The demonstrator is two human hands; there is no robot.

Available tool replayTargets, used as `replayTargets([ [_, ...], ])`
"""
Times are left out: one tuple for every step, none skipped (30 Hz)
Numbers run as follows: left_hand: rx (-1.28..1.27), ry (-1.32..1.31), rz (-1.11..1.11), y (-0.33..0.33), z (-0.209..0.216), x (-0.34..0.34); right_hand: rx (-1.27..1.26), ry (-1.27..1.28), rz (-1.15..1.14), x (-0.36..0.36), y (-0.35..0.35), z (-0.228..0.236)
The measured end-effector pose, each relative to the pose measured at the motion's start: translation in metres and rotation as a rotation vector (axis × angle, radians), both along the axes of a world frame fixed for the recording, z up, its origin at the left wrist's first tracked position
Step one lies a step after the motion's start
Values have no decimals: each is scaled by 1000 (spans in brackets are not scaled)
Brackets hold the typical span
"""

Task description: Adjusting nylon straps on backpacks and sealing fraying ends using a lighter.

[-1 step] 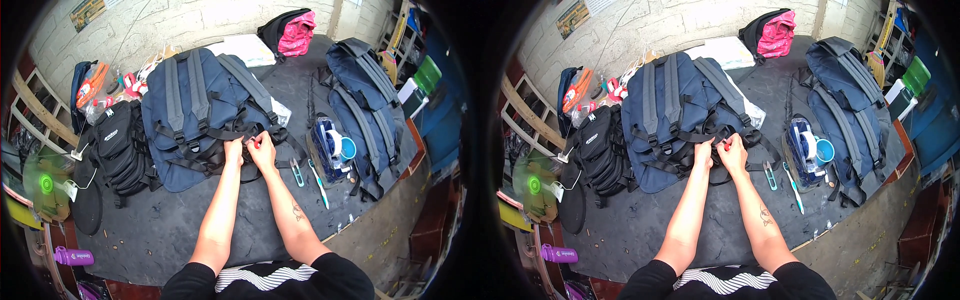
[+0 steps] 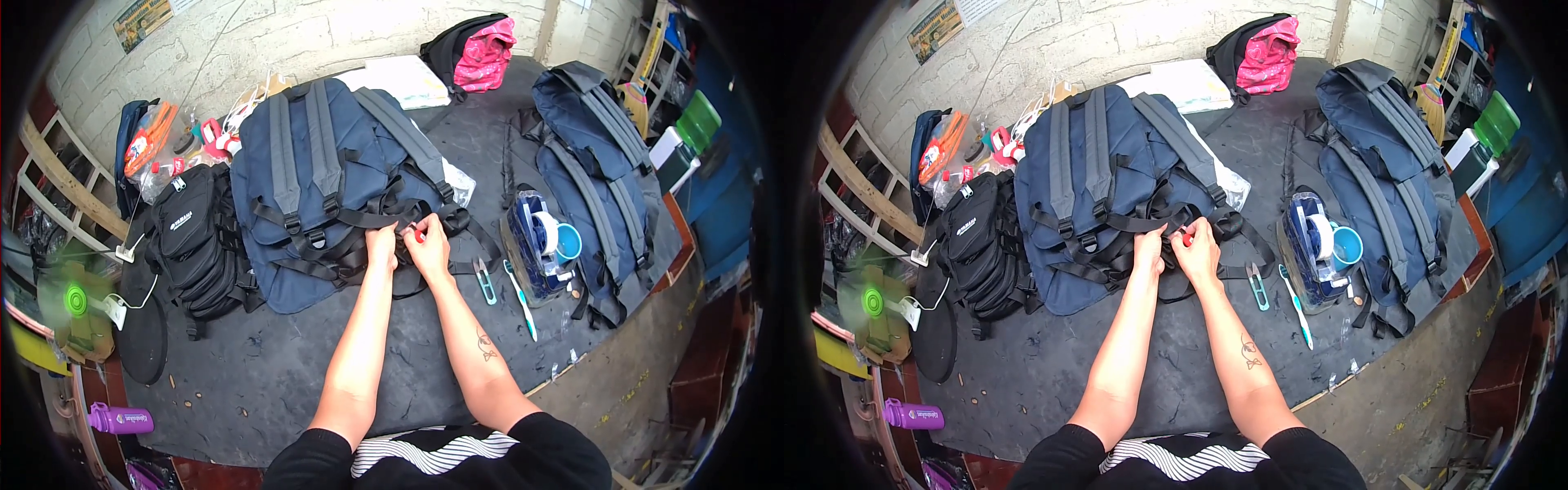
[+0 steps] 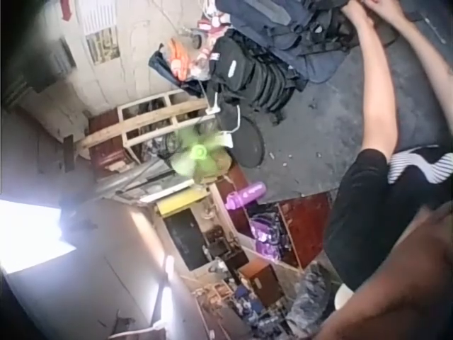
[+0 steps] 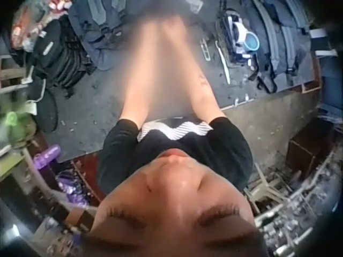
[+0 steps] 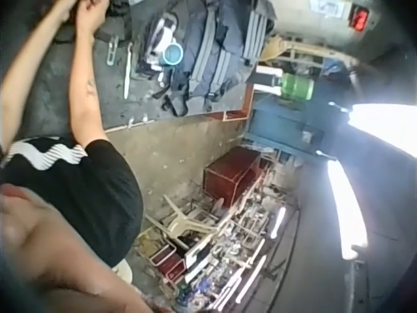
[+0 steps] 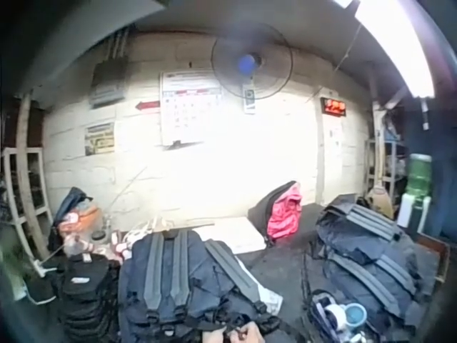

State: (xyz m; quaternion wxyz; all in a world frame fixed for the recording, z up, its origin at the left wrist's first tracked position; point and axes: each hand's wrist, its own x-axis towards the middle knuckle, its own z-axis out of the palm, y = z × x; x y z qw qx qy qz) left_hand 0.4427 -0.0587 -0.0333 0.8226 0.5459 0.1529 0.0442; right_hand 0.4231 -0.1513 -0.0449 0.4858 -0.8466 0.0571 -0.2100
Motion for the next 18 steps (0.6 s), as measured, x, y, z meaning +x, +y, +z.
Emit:
replayTargets([
  [-29,2,-6,1,0,0,1,0,1,-1,1,1],
  [-59,5,-12,2,1,0,5,8,12,-3,2,2],
  [-58,5,-10,2,1,0,8,16,22,-4,3,3],
  [-51,-7,-4,1,2,-1,8,16,20,-4,3,3],
  [-45,-19,2,1,2,-1,2,33,0,-3,3,2],
  [-45,-20,1,1,3,-2,-4,50,-21,-2,3,1],
  [-63,-2,-4,1,6,-3,-4,50,-20,-2,3,2],
  [-82,15,-8,1,9,-5,-2,53,-20,-2,4,2],
  [-81,16,-7,2,8,-5,-1,57,-20,-2,4,2],
  [-80,22,-8,2,9,-5,-2,56,-19,-2,4,2],
  [-80,28,-8,2,9,-5,0,39,-24,-2,4,1],
  [-80,27,-7,2,10,-6,2,23,-30,-2,5,0],
  [-92,31,27,-1,16,-8,2,23,-31,-3,5,-1],
  [-104,36,61,-2,19,-9,14,9,-40,-4,5,-2],
  [-104,37,60,-2,17,-8,27,-4,-50,-4,6,-3],
  [-124,18,48,-1,16,-8,27,-4,-49,-5,7,-3],
  [-144,0,37,1,15,-8,16,-24,-47,-6,8,-2],
  [-143,0,38,2,13,-9,5,-43,-46,-6,9,-1],
])
